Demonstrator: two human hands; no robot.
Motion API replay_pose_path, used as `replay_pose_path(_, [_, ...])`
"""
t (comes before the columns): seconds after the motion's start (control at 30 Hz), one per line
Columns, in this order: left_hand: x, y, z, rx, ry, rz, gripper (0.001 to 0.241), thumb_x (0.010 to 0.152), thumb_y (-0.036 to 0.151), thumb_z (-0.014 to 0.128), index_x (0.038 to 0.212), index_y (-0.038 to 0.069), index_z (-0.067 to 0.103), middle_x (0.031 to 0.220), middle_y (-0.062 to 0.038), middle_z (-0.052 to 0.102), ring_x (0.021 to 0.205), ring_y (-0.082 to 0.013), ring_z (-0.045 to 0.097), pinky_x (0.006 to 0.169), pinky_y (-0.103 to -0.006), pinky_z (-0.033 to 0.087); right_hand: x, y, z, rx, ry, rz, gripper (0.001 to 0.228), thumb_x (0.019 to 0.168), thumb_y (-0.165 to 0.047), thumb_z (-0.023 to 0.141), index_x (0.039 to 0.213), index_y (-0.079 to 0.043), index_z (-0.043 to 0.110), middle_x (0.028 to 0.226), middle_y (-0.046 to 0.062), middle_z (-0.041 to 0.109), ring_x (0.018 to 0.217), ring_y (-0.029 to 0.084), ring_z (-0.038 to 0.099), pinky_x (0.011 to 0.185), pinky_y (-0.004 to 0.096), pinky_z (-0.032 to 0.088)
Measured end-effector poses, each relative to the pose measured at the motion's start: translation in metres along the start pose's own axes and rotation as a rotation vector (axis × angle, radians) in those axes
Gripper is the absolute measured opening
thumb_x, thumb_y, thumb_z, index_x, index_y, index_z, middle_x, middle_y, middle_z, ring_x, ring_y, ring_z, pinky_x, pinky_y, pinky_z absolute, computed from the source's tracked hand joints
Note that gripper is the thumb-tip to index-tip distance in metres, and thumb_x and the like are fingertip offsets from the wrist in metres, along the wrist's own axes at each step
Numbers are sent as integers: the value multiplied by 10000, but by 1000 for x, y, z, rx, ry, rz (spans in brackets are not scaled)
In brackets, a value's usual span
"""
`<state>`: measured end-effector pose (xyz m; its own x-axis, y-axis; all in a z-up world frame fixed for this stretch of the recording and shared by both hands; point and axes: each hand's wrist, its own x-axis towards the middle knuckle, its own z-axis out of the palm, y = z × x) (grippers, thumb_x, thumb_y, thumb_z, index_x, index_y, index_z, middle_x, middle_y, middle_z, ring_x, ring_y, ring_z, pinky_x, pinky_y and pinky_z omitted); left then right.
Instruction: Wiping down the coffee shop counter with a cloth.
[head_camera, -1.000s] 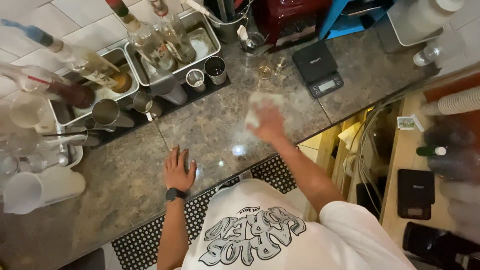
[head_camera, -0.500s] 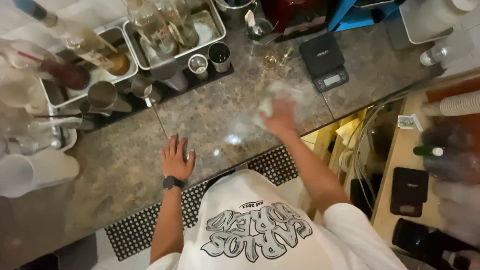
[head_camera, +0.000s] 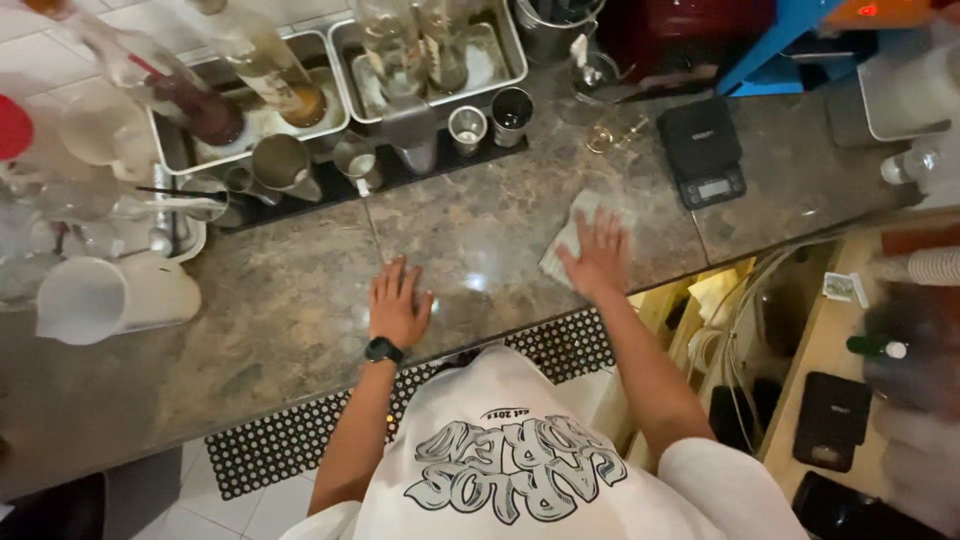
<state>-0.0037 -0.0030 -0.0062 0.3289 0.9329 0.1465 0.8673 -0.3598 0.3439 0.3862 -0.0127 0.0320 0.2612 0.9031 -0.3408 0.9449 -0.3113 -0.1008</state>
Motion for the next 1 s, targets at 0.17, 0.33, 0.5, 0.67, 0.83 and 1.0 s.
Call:
replay_pose_path(0.17, [2, -6, 3, 54, 42, 45, 560, 971, 479, 597, 1459, 219, 511, 1585, -97, 430, 1488, -309, 391, 1194, -528, 318, 35, -80, 8, 114, 149, -46, 772, 1043, -611, 383, 1684, -206, 238, 1691, 258, 189, 1575, 475, 97, 1240, 655, 84])
replay_pose_path(0.33, [0, -10, 0, 59, 40, 92, 563, 1052, 472, 513, 1527, 181, 433, 1634, -103, 347, 1529, -285, 311, 1220, -481, 263, 7, -174, 59, -57, 533, -450, 667, 981, -387, 508, 1601, -149, 447, 1521, 300, 495, 1469, 538, 360, 1164, 687, 263])
replay_pose_path(0.5, [2, -11, -10, -82, 83, 120, 522, 1077, 346, 479, 1534, 106, 401, 1570, -152, 417, 1497, -331, 366, 1214, -523, 289, -38, -155, 76, 53, 427, -558, 682, 923, -580, 615, 1546, -309, 542, 1542, 240, 474, 1468, 573, 324, 1148, 688, 273])
replay_pose_path(0.67, [-1, -12, -3, -90, 134, 129, 571, 1041, 405, 524, 1514, 94, 448, 1545, -172, 462, 1475, -356, 404, 1192, -532, 318, -7, -86, 45, 91, 145, -157, 851, 989, -667, 440, 1698, -266, 195, 1733, 215, 54, 1560, 512, -26, 1236, 665, 44])
replay_pose_path(0.83, [-1, -12, -7, -66, 174, 127, 582, 1013, 420, 570, 1486, 93, 485, 1516, -191, 505, 1439, -371, 461, 1169, -549, 347, 28, -144, 61, 81, 189, 14, 869, 1032, -636, 397, 1702, -135, 162, 1730, 252, 106, 1570, 522, 31, 1246, 673, 43])
replay_pose_path(1.0, [-4, -33, 14, -511, 155, -69, 533, 1078, 375, 482, 1465, 10, 455, 1567, -263, 356, 1479, -473, 342, 1198, -623, 281, -5, -251, 76, -64, 250, -446, 835, 974, -684, 494, 1660, -246, 308, 1604, 170, 462, 1534, 512, 249, 1244, 665, 154])
